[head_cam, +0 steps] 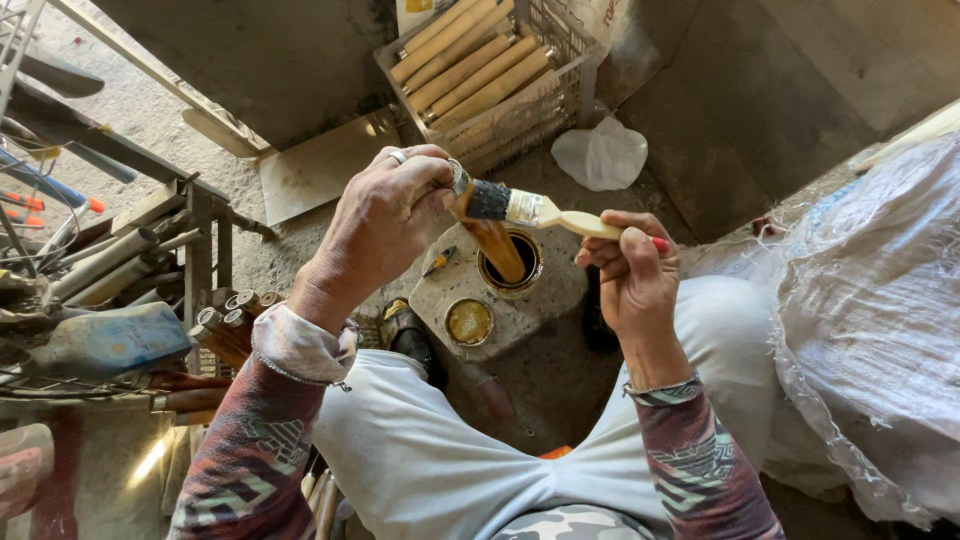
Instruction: The person sits on the floor and uses a paintbrush to apply dark varnish to wooden handles. They rotate each handle to coat it evenly, then place the finished piece into a nearby basket. The person repeats this process with multiple handles.
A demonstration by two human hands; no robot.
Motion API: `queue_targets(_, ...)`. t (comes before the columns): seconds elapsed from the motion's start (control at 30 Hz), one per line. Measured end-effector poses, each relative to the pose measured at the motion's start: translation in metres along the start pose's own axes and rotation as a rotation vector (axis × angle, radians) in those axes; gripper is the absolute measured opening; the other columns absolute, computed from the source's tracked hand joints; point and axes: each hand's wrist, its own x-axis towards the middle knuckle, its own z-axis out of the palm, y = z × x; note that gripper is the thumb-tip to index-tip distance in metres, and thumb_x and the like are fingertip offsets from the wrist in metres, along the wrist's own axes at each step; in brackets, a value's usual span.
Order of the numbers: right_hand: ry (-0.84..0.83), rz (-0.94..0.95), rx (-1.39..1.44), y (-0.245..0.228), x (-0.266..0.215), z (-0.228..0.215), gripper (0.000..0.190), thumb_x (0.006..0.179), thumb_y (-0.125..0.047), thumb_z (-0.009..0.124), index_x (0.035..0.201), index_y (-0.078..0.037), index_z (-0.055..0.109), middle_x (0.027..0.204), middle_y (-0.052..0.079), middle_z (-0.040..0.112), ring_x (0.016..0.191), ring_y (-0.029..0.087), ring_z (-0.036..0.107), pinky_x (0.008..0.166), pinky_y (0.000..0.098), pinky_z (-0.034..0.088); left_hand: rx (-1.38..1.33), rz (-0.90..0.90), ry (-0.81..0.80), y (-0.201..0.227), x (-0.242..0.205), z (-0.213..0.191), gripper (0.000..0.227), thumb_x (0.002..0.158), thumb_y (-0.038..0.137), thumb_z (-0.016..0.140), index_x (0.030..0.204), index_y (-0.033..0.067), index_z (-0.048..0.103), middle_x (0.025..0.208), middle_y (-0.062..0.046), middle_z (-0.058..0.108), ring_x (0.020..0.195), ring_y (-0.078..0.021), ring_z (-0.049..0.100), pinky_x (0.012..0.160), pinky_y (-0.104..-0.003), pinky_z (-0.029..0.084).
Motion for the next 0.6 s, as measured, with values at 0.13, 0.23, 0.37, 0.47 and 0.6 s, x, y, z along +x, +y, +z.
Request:
queue_targets(0.13, 0.047, 0.062, -0.08, 0.006, -0.009, -0.017, 0.023, 0.108, -0.011, 0.057, 0.119, 0.007, 0.067, 0.098, 0.019, 0.074, 0.083, 0.024, 0.074, 0.08, 0.035, 0.062, 0.013, 0.047, 0.052, -0.002, 0.0, -0.005, 0.013, 0.093, 0.002, 0.073, 0.103, -0.0017, 0.067, 0.113, -0.012, 0.071, 0.102, -0.0304, 0.066, 0.092, -0.038, 0.054)
queue_targets(0.23, 0.092, 0.113, -0.133, 0.01, -0.017, -0.03, 0.022, 0.106, -0.01, 0.058, 0.117, 0.006, 0.068, 0.097, 0.019, 0.075, 0.08, 0.023, 0.074, 0.079, 0.0334, 0.062, 0.041, 0.057, 0.043, -0.005, 0.003, -0.01, 0.01, 0.095, 0.002, 0.073, 0.103, -0.0013, 0.068, 0.111, -0.011, 0.072, 0.102, -0.0292, 0.067, 0.093, -0.038, 0.054)
queue_targets(0.37, 0.13, 0.147, -0.222, 0.014, -0.031, -0.043, 0.021, 0.105, -0.01, 0.058, 0.115, 0.005, 0.07, 0.096, 0.018, 0.075, 0.077, 0.021, 0.074, 0.076, 0.0317, 0.062, 0.068, 0.072, 0.056, -0.006, 0.0, -0.014, 0.012, 0.095, -0.002, 0.072, 0.107, -0.0021, 0.07, 0.116, -0.012, 0.073, 0.106, -0.0288, 0.068, 0.095, -0.036, 0.055)
queue_targets(0.47, 0.111, 0.14, -0.352, 0.018, -0.031, -0.052, 0.022, 0.104, -0.01, 0.057, 0.112, 0.005, 0.07, 0.093, 0.016, 0.075, 0.076, 0.019, 0.074, 0.073, 0.031, 0.063, 0.072, 0.078, 0.084, -0.004, 0.002, -0.018, 0.015, 0.095, -0.004, 0.073, 0.109, -0.0027, 0.07, 0.118, -0.012, 0.073, 0.109, -0.0283, 0.069, 0.097, -0.035, 0.056)
queue_targets(0.6, 0.126, 0.171, -0.449, 0.029, -0.035, -0.063, 0.021, 0.104, -0.011, 0.057, 0.111, 0.005, 0.071, 0.089, 0.014, 0.075, 0.073, 0.016, 0.073, 0.07, 0.0283, 0.062, 0.042, 0.058, 0.1, -0.003, -0.003, -0.022, 0.017, 0.093, -0.004, 0.074, 0.11, -0.0032, 0.07, 0.118, -0.013, 0.073, 0.107, -0.028, 0.069, 0.094, -0.034, 0.057)
